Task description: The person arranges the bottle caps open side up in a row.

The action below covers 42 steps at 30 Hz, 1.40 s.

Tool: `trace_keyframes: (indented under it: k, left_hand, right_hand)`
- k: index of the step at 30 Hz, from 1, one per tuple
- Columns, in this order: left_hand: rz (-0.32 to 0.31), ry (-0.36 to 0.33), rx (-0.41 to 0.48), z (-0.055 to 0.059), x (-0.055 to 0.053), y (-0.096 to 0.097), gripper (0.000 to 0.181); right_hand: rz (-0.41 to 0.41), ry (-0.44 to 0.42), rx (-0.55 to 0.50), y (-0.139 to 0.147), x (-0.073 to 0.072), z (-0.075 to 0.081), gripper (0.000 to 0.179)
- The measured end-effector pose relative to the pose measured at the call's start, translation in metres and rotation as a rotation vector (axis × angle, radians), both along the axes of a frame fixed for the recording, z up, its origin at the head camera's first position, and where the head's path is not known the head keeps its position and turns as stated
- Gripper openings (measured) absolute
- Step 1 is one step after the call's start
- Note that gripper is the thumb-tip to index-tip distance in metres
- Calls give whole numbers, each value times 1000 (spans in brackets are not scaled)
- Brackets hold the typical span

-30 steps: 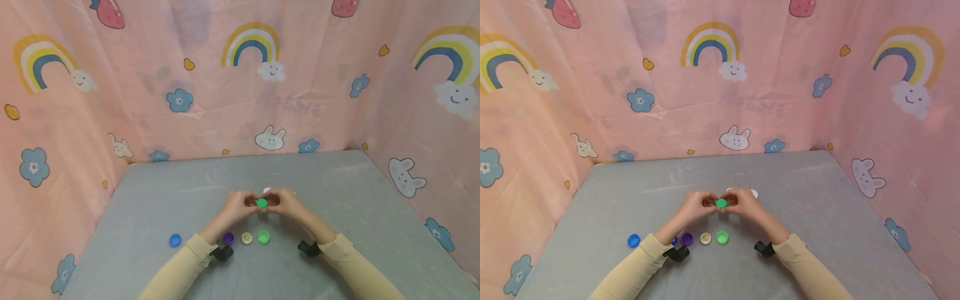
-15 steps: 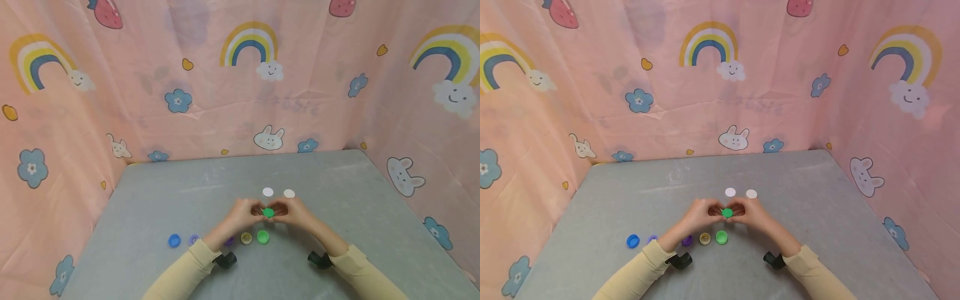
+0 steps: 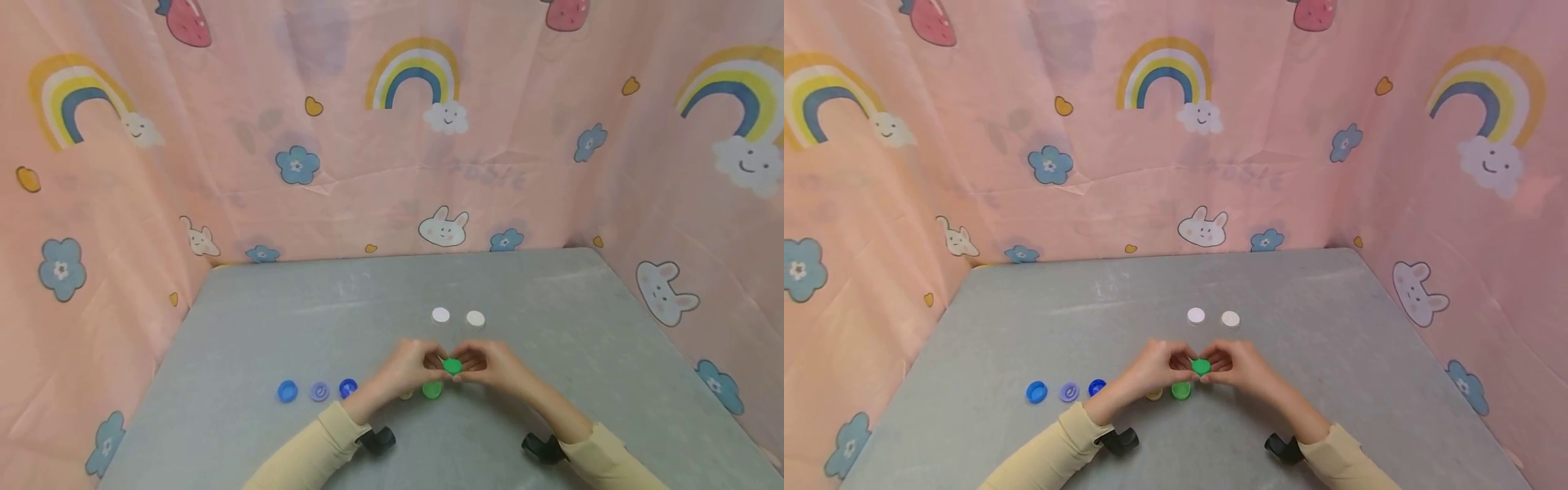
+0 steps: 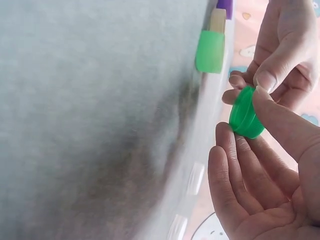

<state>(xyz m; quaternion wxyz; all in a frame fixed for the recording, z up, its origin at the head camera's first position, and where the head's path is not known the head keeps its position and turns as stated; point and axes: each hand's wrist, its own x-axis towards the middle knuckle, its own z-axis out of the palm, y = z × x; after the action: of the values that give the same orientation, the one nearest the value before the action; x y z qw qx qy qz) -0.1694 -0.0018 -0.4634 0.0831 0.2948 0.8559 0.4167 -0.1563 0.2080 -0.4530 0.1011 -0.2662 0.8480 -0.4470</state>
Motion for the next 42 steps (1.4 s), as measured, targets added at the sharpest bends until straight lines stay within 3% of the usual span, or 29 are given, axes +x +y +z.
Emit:
trace_keyframes:
  k: [12, 31, 37, 42]
  left_hand:
    - [-27, 5, 1, -6, 12, 8, 20]
    - [-20, 13, 26, 2, 8, 10, 17]
    - [-2, 58, 36, 2, 8, 11, 13]
    - [4, 144, 41, 1, 7, 13, 14]
  right_hand:
    - [3, -60, 13, 11, 9, -6, 33]
    - [-10, -106, -34, 18, 4, -4, 29]
    - [9, -196, -75, 22, 3, -5, 26]
    - [-4, -264, -99, 24, 4, -6, 30]
